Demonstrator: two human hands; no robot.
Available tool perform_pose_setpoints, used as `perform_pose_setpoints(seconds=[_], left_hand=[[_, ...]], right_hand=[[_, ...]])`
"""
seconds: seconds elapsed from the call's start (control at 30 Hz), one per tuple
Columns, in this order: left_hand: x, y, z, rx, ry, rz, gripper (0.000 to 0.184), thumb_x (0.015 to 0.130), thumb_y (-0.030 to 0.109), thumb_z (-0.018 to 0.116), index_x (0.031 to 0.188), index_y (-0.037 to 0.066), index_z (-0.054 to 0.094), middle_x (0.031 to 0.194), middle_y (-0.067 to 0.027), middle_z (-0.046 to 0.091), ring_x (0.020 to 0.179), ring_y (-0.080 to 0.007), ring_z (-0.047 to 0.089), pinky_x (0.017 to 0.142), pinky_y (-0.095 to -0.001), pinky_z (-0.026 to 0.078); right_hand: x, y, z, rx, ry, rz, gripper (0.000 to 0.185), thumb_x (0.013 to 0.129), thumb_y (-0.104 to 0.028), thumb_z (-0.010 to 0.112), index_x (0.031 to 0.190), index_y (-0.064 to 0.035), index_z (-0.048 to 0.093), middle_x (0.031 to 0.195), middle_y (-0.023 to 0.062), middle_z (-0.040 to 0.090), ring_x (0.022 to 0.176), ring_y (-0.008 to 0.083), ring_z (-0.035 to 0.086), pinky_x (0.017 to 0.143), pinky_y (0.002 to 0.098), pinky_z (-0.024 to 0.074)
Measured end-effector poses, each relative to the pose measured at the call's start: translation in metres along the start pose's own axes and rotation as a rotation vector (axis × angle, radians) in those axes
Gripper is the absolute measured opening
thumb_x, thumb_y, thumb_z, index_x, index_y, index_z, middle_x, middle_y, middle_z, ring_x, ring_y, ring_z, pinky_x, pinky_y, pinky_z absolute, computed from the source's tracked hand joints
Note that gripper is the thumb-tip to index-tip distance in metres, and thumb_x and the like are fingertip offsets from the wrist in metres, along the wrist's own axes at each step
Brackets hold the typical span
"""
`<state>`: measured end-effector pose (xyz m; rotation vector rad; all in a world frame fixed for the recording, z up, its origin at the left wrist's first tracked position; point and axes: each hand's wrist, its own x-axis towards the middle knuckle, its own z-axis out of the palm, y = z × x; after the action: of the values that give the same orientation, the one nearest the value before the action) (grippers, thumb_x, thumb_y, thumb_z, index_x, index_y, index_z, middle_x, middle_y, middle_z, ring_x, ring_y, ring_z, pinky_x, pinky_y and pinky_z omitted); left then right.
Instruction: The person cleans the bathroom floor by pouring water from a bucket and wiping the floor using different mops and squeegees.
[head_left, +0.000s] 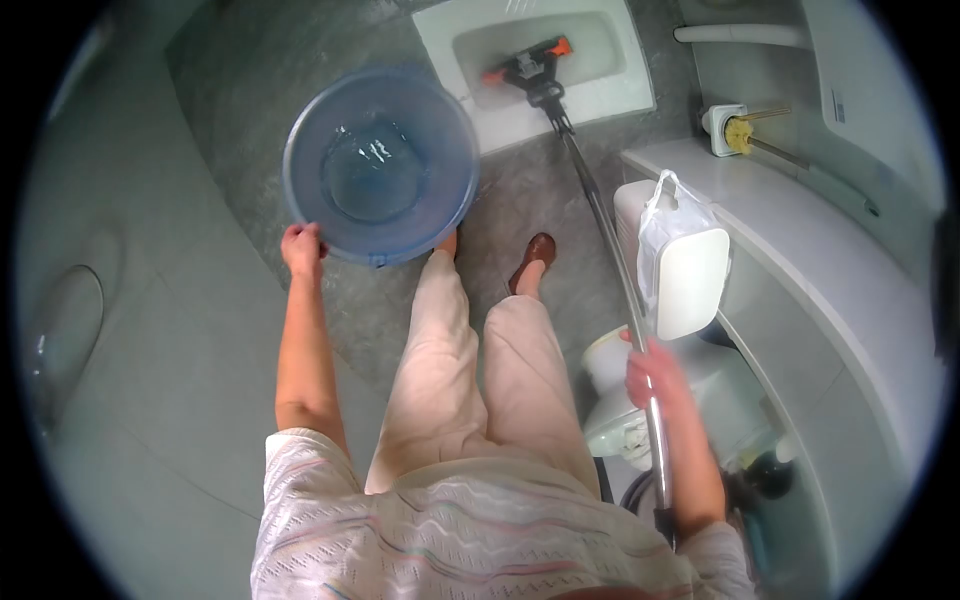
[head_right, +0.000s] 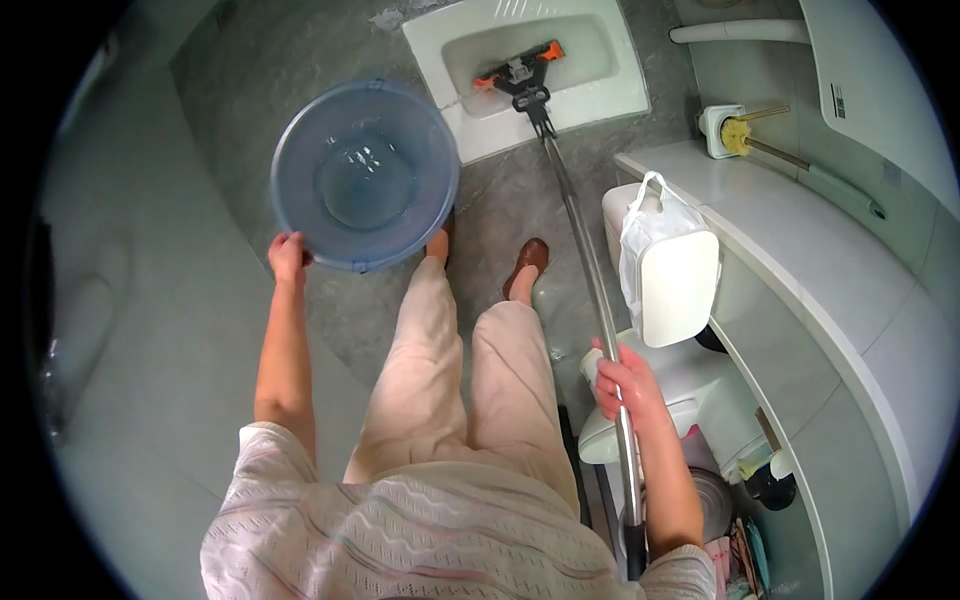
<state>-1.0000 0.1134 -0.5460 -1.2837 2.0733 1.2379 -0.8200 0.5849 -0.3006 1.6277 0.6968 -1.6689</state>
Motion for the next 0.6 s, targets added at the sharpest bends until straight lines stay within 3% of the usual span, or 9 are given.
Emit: perform_pose_setpoints(seconds=[0.17,0.27,0.37,0.57,0.6], left_hand=[[0.040,-0.051,-0.059,0.175,0.116,-0.231,0.011,0.071,0.002,0.049,0.082,0.003,0.049,0.060,-0.0059,0.050,0.041,-0.0157,0.047,0.034,-0.0281,0.034],[0.082,-0.079,-0.081,0.205,0.072,-0.311,0.011,0.074,0.004,0.046,0.084,0.008,0.049,0.067,-0.0040,0.051,0.054,-0.0169,0.051,0.047,-0.0322,0.042],[0.104,-0.106,-0.086,0.137,0.096,-0.340,0.009,0.076,0.007,0.046,0.083,0.010,0.049,0.067,-0.0030,0.051,0.056,-0.0170,0.051,0.049,-0.0338,0.043],[0.131,-0.170,-0.114,-0.046,-0.124,-0.479,0.031,0.076,0.017,0.054,0.105,0.010,0.046,0.088,-0.0053,0.053,0.079,-0.0198,0.051,0.057,-0.0357,0.044],[0.122,-0.164,-0.126,0.013,-0.072,-0.464,0.036,0.075,0.018,0.055,0.109,0.010,0.044,0.090,-0.0053,0.053,0.081,-0.0198,0.050,0.058,-0.0360,0.044]], right_hand=[[0.006,0.011,0.019,-0.086,0.048,-0.005,0.038,0.079,-0.004,0.046,0.116,-0.0064,0.041,0.049,-0.0013,0.033,0.031,0.0090,0.030,0.029,0.0239,0.0249],[0.013,0.009,0.025,0.011,0.045,-0.021,0.039,0.077,-0.002,0.045,0.116,-0.0053,0.041,0.048,-0.0009,0.033,0.030,0.0095,0.029,0.028,0.0241,0.0248],[0.031,-0.003,0.054,-0.005,0.064,-0.025,0.040,0.075,0.001,0.044,0.115,-0.0049,0.042,0.048,-0.0005,0.032,0.029,0.0097,0.030,0.027,0.0243,0.0244],[0.026,0.022,0.035,0.049,0.038,-0.025,0.041,0.073,0.002,0.044,0.114,-0.0035,0.042,0.049,-0.0006,0.032,0.029,0.0098,0.030,0.027,0.0242,0.0244],[0.035,0.018,0.047,-0.022,0.045,-0.012,0.042,0.073,0.002,0.044,0.114,-0.0039,0.042,0.049,-0.0005,0.033,0.029,0.0100,0.029,0.027,0.0240,0.0244]])
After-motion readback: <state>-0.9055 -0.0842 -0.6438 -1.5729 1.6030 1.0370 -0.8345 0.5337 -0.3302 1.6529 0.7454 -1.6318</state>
